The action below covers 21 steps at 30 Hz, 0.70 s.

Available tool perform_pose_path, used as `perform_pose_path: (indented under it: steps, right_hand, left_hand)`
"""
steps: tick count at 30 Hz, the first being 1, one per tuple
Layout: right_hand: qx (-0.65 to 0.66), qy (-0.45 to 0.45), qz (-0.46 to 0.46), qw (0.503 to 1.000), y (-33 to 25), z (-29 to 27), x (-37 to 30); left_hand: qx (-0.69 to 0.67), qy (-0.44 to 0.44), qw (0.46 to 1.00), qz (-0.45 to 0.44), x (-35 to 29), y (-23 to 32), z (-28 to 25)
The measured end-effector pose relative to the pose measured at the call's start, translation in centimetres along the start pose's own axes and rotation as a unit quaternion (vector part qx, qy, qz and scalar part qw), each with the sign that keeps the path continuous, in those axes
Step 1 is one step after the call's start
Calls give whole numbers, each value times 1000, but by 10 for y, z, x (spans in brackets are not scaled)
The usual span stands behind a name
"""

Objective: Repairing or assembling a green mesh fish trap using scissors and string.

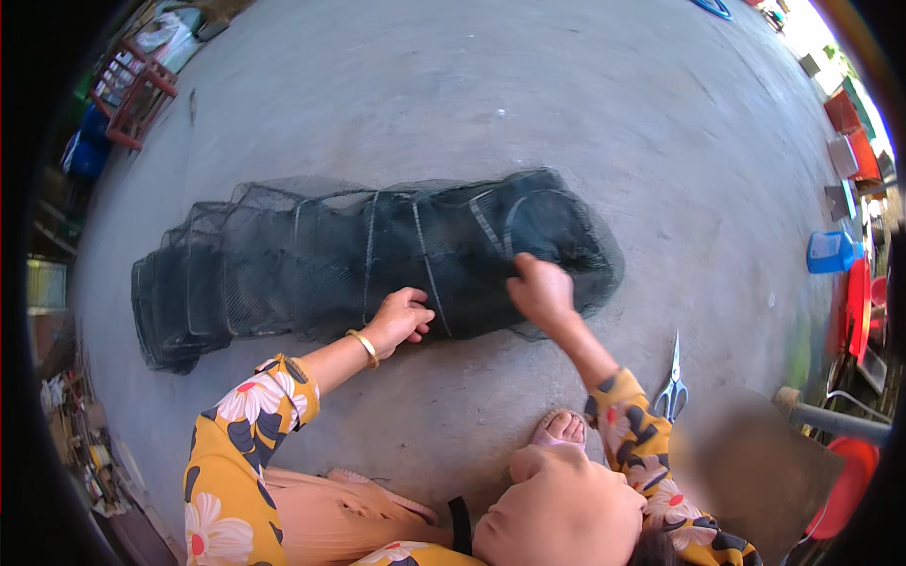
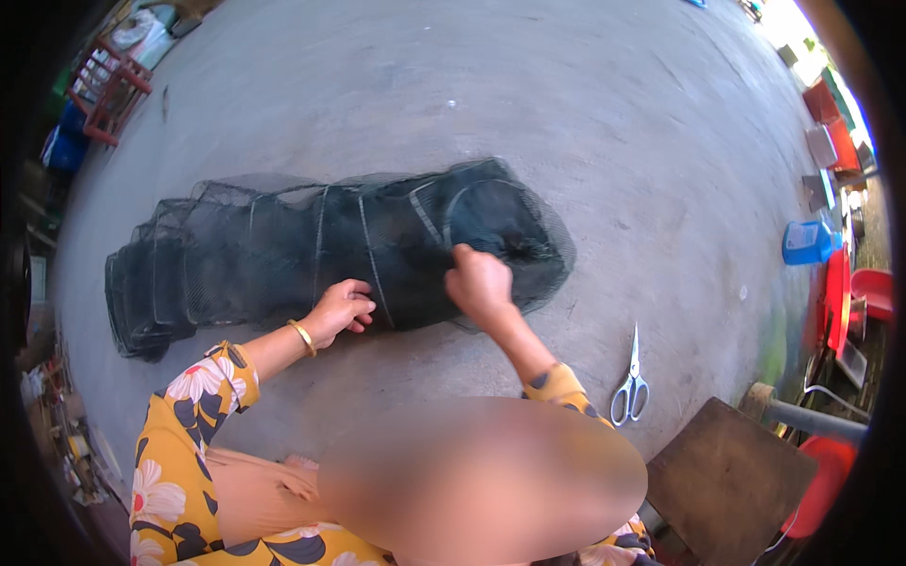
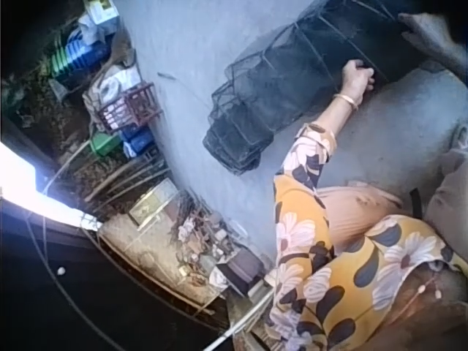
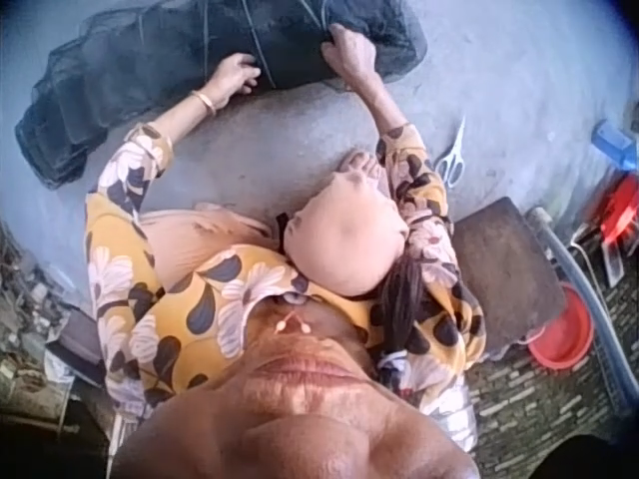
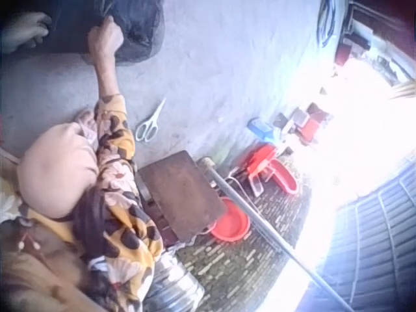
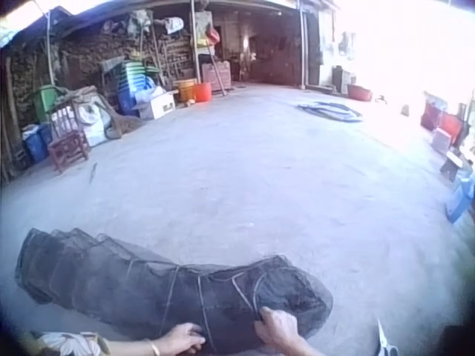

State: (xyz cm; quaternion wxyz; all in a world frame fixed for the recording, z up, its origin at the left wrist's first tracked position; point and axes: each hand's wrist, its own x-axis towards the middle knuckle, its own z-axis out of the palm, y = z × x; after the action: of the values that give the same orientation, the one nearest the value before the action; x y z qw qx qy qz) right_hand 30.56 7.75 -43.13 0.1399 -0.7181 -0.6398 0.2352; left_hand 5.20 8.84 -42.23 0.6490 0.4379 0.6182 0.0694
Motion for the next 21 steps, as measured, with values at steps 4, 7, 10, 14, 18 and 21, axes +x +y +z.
perform_pose_path:
  steps: [4,7,10,14,18,21]
  right_hand:
    - [160,79,62,982,12,-54,-15]
    - [242,89,70,964,13,-62,-11]
    - [275,79,66,956,-6,-65,-10]
    - [187,1,38,982,-29,-52,-1]
    - [138,23,-9,990,-31,-52,7]
    - [119,101,14,988,-19,-81,3]
  left_hand:
    - [-29,-9,1000,2,4,12,18]
    - [-52,-13,998,23,8,20,28]
    - [-87,-32,993,74,6,35,42]
    - [-64,-78,974,201,-7,52,80]
    - [75,-38,930,357,-6,46,100]
    - [183,-90,898,390,-49,76,68]
